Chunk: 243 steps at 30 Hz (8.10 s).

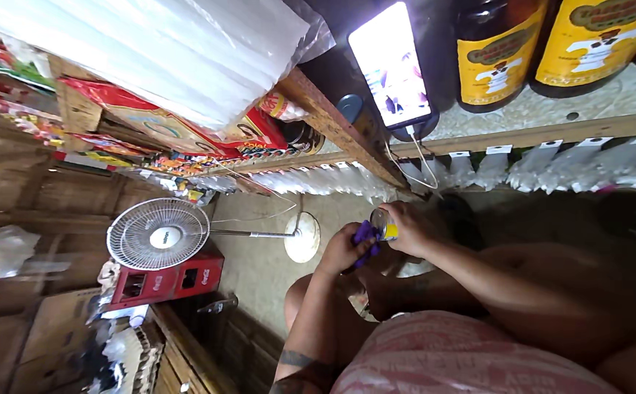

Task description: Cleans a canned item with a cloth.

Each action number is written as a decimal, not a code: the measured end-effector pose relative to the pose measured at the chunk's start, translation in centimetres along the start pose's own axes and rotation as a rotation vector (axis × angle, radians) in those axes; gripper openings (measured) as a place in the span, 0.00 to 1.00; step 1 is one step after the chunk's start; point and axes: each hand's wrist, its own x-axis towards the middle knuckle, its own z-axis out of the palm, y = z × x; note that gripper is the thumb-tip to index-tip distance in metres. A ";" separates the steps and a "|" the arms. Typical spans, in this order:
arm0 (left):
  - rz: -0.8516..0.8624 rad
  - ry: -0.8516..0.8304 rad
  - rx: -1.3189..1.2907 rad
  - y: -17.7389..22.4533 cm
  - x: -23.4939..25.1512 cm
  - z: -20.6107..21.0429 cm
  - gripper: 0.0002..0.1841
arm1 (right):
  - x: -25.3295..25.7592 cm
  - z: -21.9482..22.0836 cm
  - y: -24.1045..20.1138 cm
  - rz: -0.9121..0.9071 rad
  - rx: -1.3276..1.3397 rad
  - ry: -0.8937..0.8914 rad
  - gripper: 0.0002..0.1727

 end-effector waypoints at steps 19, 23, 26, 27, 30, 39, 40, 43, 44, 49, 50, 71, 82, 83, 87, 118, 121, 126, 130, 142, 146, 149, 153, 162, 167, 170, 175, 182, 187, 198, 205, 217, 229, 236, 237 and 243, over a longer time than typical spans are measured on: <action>0.176 0.073 -0.172 -0.3 -0.1 0.6 0.21 | -0.2 -0.6 -0.5 0.027 0.027 -0.025 0.54; 0.192 0.075 -0.217 -0.1 -0.1 0.6 0.19 | -0.1 -0.6 -0.5 0.029 0.029 -0.036 0.54; 0.195 0.071 -0.230 -0.1 -0.1 0.7 0.19 | -0.2 -0.7 -0.6 0.033 0.030 -0.042 0.54; 0.196 0.073 -0.235 -0.1 -0.1 0.7 0.19 | -0.2 -0.7 -0.6 0.032 0.032 -0.043 0.54; 0.204 0.072 -0.255 -0.1 -0.1 0.7 0.18 | -0.2 -0.8 -0.7 0.034 0.034 -0.048 0.54; 0.250 0.093 -0.286 -0.1 -0.1 1.0 0.17 | -0.2 -0.9 -0.9 0.044 0.037 -0.070 0.55; 0.251 0.094 -0.285 -0.1 -0.1 1.0 0.17 | -0.3 -1.0 -0.9 0.040 0.030 -0.076 0.55; 0.256 0.101 -0.282 -0.2 -0.2 1.1 0.18 | -0.3 -0.9 -1.0 0.036 -0.005 -0.108 0.55; 0.259 0.109 -0.272 -0.2 -0.2 1.2 0.18 | -0.3 -0.8 -1.0 0.033 -0.006 -0.116 0.54; 0.283 0.191 -0.133 -0.3 0.0 1.2 0.19 | -0.3 -0.5 -0.8 -0.045 -0.033 -0.151 0.51; 0.285 0.216 -0.122 -0.2 0.1 1.2 0.20 | -0.4 -0.5 -0.8 -0.071 -0.036 -0.153 0.49; 0.137 0.071 -0.020 0.1 0.0 0.3 0.21 | 0.2 0.1 -0.1 0.014 0.005 -0.031 0.54; 0.175 0.278 0.067 0.2 0.1 0.7 0.20 | -0.4 0.1 -0.8 -0.108 -0.031 -0.173 0.48; 0.160 0.296 0.124 0.3 0.1 0.5 0.20 | -0.5 0.0 -0.9 -0.112 -0.023 -0.177 0.48; 0.011 0.237 0.291 1.3 0.2 -0.3 0.21 | -0.4 0.0 -0.7 -0.102 0.007 -0.118 0.49; -0.102 -0.061 0.185 1.0 0.3 -0.8 0.23 | -0.2 -0.1 -0.2 -0.035 -0.024 -0.080 0.49; 0.046 -0.036 0.019 0.1 0.0 -0.1 0.21 | 0.0 -0.1 -0.2 0.003 -0.020 -0.091 0.52; 0.240 0.102 -0.150 -0.6 0.0 0.9 0.18 | 0.0 -0.1 -0.4 -0.018 -0.038 -0.144 0.51; 0.239 0.199 -0.138 -0.6 0.2 1.1 0.18 | -0.1 0.0 -0.5 -0.082 -0.045 -0.191 0.48; -0.226 0.003 0.267 2.1 0.8 -0.6 0.24 | 0.0 0.3 -0.2 -0.035 -0.009 -0.100 0.50; -0.037 -0.056 0.097 0.7 0.3 -0.3 0.22 | 0.2 0.1 0.0 -0.006 -0.016 -0.085 0.51; 0.113 -0.004 -0.041 -0.1 0.1 0.5 0.20 | 0.4 -0.1 0.0 0.012 -0.039 -0.121 0.53; 0.245 0.087 -0.115 -0.6 0.1 1.0 0.17 | 0.2 0.2 0.0 -0.041 -0.038 -0.160 0.50; -0.031 0.201 0.175 1.0 0.4 -0.1 0.21 | -0.2 0.4 -0.6 -0.095 -0.012 -0.209 0.50; -0.229 0.036 0.275 2.1 0.8 -0.8 0.24 | 0.0 0.3 -0.2 -0.058 -0.007 -0.118 0.50; -0.196 -0.050 0.185 1.5 0.7 -0.8 0.24 | 0.2 0.3 0.1 -0.022 -0.010 -0.084 0.50; 0.018 -0.066 -0.066 -0.1 0.3 0.1 0.20 | 0.5 0.4 0.5 0.006 -0.021 -0.079 0.52; 0.172 -0.011 -0.298 -0.1 -0.1 0.5 0.16 | 0.2 0.3 -0.1 -0.061 -0.053 -0.227 0.51; 0.091 0.084 -0.131 -0.3 -0.1 -0.2 0.18 | 0.0 0.6 -0.2 -0.147 -0.066 -0.252 0.49; -0.078 0.149 0.089 -0.8 0.2 -0.6 0.21 | 0.4 2.5 1.7 -0.170 0.105 0.137 0.44; 0.280 0.139 -0.055 -0.5 -0.2 1.3 0.16 | 0.4 2.0 1.4 -0.124 0.055 0.199 0.51; 0.104 0.520 0.244 -0.5 -0.1 0.5 0.19 | 0.1 3.3 1.6 -0.326 0.126 0.360 0.46; -0.021 0.593 -0.187 -1.8 0.9 0.7 0.23 | 0.0 2.9 2.0 -0.505 0.344 0.606 0.50; 0.219 0.655 -0.145 -2.2 1.0 1.6 0.20 | -0.2 2.7 1.2 -0.296 0.219 0.479 0.50; 0.237 0.646 -0.125 -2.2 1.0 1.7 0.20 | -0.2 2.8 1.0 -0.274 0.207 0.461 0.50; 0.407 0.464 0.113 -0.4 0.2 3.0 0.18 | 0.3 2.2 0.4 0.005 0.025 0.187 0.51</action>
